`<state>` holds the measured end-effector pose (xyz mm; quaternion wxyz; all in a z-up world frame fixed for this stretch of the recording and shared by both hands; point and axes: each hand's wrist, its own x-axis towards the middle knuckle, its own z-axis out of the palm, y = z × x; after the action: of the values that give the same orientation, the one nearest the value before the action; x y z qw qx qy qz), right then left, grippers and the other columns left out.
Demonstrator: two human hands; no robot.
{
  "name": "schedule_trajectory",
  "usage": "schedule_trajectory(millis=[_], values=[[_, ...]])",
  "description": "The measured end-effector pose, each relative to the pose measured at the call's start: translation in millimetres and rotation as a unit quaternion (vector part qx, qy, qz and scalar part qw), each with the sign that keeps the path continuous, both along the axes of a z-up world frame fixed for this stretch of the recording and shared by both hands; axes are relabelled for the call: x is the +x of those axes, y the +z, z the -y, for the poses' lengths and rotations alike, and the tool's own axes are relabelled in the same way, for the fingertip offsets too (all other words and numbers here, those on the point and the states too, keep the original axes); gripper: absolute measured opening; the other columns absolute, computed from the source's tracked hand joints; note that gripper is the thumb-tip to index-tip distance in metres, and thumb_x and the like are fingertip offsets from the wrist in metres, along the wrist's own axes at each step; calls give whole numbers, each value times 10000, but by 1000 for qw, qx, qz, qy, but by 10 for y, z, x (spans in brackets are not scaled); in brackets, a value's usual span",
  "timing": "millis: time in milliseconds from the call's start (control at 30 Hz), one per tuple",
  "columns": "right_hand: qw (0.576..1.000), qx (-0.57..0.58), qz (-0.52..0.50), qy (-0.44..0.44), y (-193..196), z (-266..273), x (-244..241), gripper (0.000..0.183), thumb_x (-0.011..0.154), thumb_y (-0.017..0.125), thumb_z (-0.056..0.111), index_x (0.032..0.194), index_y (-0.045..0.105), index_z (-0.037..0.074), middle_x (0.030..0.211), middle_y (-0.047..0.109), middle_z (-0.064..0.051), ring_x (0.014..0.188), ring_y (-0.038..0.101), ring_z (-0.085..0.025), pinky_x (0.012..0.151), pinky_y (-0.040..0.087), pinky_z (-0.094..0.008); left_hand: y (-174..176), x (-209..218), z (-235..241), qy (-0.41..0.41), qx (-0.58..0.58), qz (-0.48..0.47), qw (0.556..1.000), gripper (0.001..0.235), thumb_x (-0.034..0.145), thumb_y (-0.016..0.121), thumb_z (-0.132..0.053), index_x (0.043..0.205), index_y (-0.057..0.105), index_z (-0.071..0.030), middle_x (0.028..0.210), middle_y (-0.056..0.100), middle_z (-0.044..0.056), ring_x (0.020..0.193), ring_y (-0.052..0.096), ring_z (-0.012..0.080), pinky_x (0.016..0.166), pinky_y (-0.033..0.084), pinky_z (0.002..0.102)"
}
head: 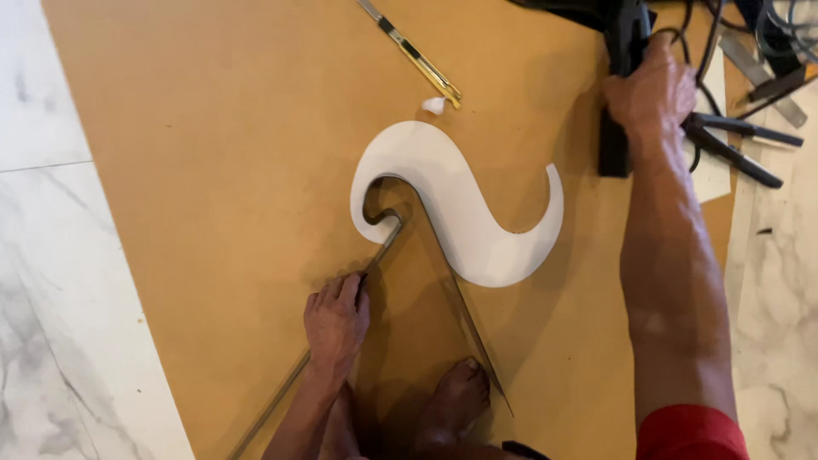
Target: The person uses a heat gun to warm a long metal strip and bends it to fit a white curved template on the floor. They repeatedly apply heat, press the metal into the curve, and adjust the strip's position to match the template's shape.
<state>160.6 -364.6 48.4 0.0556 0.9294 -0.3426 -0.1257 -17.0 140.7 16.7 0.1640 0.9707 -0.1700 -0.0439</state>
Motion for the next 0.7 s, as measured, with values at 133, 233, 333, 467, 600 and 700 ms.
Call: schedule_trajectory(millis=[133, 233, 333, 467, 600, 700], values=[[989, 46, 126, 56, 195, -174, -428, 444, 838, 742, 291, 1239, 674, 114, 970, 724, -263, 919, 645, -516, 680, 520, -613, -57, 30, 5, -3, -5, 19, 1000, 202, 861, 717, -142, 1062, 708, -161, 860, 694, 40, 711, 657, 278, 645, 486, 411], [963, 223, 92, 121, 479, -1152, -1017, 375, 899, 543, 174, 1207, 703, 33, 965, 733, -277, 914, 636, -566, 758, 504, -655, -33, 77, 11, -1, -1, 25, 1000, 245, 809, 761, -130, 1047, 717, -167, 895, 697, 32, 771, 690, 252, 672, 513, 371], [916, 378, -44, 128, 439, -2053, -1558, 475, 860, 574, 285, 1257, 671, 45, 980, 761, -256, 960, 683, -547, 898, 532, -666, -141, 82, 11, 4, -3, 34, 999, 262, 768, 804, -134, 1012, 719, -182, 893, 684, 18, 823, 721, 234, 698, 543, 354], [937, 311, -14, 160, -259, -2552, -2016, 448, 936, 584, 364, 1333, 620, 159, 1062, 764, -141, 861, 744, -429, 773, 588, -603, -125, 248, 50, 4, -13, 67, 998, 181, 810, 768, -128, 966, 718, -206, 846, 665, -14, 788, 720, 215, 669, 549, 356], [939, 305, -6, 158, -409, -2713, -1826, 450, 924, 580, 395, 1310, 631, 170, 1069, 747, -112, 897, 739, -420, 770, 586, -578, -82, 459, -79, 29, -30, 21, 999, 197, 807, 752, -151, 1002, 737, -164, 875, 702, 59, 790, 726, 308, 662, 558, 428], [937, 308, 6, 167, -304, -2838, -1616, 441, 929, 556, 390, 1300, 639, 167, 1030, 741, -128, 888, 737, -432, 755, 584, -587, -187, 528, -194, 56, -11, 33, 998, 213, 814, 763, -159, 1027, 771, -161, 903, 746, 88, 812, 747, 317, 671, 557, 427]])
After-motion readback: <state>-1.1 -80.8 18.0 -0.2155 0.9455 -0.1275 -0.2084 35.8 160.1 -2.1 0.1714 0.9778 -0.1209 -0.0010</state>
